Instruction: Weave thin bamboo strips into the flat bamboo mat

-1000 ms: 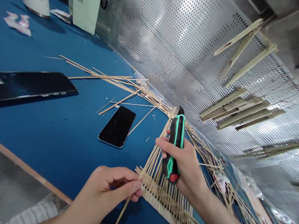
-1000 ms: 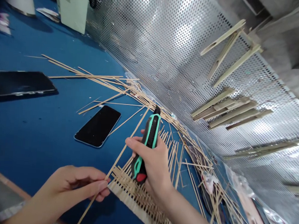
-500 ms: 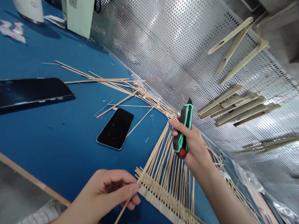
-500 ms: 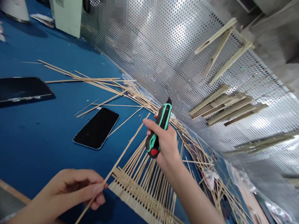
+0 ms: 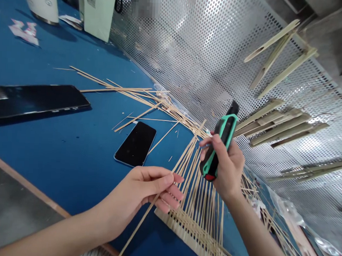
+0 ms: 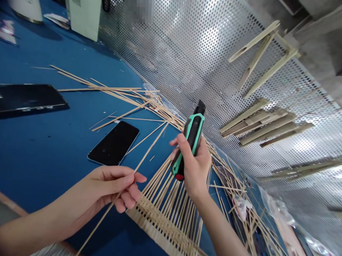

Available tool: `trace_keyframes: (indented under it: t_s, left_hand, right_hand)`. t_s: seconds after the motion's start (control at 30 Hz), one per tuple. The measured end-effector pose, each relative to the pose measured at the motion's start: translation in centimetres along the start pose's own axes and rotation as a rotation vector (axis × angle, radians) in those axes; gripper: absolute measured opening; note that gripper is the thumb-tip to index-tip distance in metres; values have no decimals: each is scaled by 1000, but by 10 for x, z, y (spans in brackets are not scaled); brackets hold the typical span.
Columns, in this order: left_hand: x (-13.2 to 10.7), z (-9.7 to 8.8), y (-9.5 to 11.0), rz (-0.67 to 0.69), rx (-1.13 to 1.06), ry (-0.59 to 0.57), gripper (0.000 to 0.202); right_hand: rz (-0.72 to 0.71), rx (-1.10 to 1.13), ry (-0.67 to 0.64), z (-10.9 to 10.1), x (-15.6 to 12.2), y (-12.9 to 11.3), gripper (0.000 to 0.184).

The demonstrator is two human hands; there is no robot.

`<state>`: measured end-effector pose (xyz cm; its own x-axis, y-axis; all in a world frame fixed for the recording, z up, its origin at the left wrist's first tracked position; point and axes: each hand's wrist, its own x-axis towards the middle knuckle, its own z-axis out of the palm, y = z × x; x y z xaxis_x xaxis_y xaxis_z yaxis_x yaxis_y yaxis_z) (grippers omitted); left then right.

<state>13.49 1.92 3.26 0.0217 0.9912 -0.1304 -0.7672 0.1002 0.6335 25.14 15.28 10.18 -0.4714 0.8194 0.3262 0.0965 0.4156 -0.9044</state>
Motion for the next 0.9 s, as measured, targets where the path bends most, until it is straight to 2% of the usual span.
trace_keyframes:
  t_s: [0.07,0.13,0.23,0.37,0.5,0.53,0.63,0.67,0.77,0.9]
  left_hand:
    - [-1,-3,-2,28,17,29,18]
    - [-1,-4,-4,32,17,41,17]
    - [-1,-4,-5,40,20,23,18]
    - [-2,-3,-5,32,10,23,19]
    - [-4,-1,-4,15,14,18,21]
    - [-5,-1,-4,11,15,17,22]
    - [-6,-1,-4,-2,33,18,24]
    - [-6,-1,-4,-6,42,19,24]
    - [-5,-3,-4,-11,68,12,26]
    - [-5,-5,-5,1,57,42,24]
  right_hand:
    - [-215,-282,16,-12,-9,7,11]
    - [-427,-622,-67,-25,-17,14,6]
    - [-660,-872,-208,-39,-23,21,24]
    - [-694,-940,-238,-45,-26,22,24]
    - [-745,-977,-411,-47,-28,20,28]
    - [-748,-982,-412,-47,-28,20,29]
    - [-731,-973,-268,-48,-28,21,27]
    - [-731,-969,-257,-48,-28,21,26]
    - [-733,-987,-357,-47,-28,19,28]
    - [-745,-1015,-270,-47,-27,18,28]
